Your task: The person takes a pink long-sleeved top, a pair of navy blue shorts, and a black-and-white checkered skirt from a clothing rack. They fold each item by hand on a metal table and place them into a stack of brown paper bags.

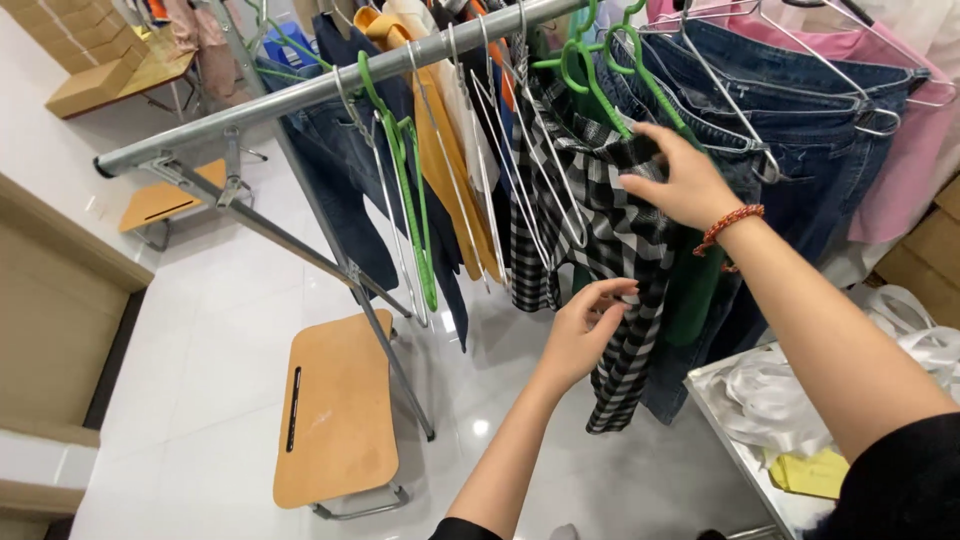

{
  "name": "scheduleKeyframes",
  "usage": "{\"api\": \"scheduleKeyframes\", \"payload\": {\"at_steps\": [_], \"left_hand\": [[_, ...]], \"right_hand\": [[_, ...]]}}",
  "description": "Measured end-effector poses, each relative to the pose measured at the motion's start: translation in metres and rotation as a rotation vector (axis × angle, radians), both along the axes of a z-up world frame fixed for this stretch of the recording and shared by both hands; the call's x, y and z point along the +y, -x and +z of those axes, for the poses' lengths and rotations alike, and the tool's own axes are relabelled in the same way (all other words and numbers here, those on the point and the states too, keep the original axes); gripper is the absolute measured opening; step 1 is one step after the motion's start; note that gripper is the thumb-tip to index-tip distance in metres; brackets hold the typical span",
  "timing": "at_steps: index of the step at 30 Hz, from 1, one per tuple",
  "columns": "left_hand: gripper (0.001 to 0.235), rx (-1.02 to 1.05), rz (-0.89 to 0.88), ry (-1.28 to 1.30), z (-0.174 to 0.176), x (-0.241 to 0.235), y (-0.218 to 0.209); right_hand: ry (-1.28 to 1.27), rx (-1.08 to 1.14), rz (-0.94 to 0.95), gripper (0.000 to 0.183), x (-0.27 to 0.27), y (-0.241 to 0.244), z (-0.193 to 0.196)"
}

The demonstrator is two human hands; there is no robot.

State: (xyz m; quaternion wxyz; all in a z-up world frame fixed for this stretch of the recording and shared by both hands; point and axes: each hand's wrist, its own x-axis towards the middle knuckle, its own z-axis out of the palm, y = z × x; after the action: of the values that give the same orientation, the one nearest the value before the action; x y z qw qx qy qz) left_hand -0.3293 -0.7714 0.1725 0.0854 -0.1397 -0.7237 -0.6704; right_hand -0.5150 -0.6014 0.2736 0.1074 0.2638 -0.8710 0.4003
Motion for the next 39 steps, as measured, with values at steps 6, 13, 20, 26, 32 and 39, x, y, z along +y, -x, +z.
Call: {"api": "scheduleKeyframes", "payload": {"at_steps": [6,13,20,26,32,39], "left_hand": [[0.047,0.016,-0.003,0.04,-0.023,-0.021,0.04],[0.056,0.146,0.003,0.06,0.011,-0.004,0.055],[0.062,0.168,0.052,0.088,0.0,-0.005,0.054],[0.075,0.146,0.047,0.051,-0.009,-0.001,0.055],[0.071,0.138,0.026,0.029,-0.004,0.006,0.045],[0.065,0.105,0.066,0.034,-0.023,0.004,0.045]], "right_hand": [[0.297,0.13,-0.064,0.047,-0.022,-0.008,-0.043],[0.31,0.467,-0.108,0.031,-0.033,-0.016,-0.053],[0.183,0.518,-0.146,0.025,-0.021,-0.02,-0.066],[-0.012,0.13,0.074,0.061,-0.015,-0.061,-0.024],[-0.282,0.356,0.066,0.044,0.004,-0.068,-0.028],[-0.094,0.775,-0.146,0.025,0.021,-0.059,-0.085]]}}
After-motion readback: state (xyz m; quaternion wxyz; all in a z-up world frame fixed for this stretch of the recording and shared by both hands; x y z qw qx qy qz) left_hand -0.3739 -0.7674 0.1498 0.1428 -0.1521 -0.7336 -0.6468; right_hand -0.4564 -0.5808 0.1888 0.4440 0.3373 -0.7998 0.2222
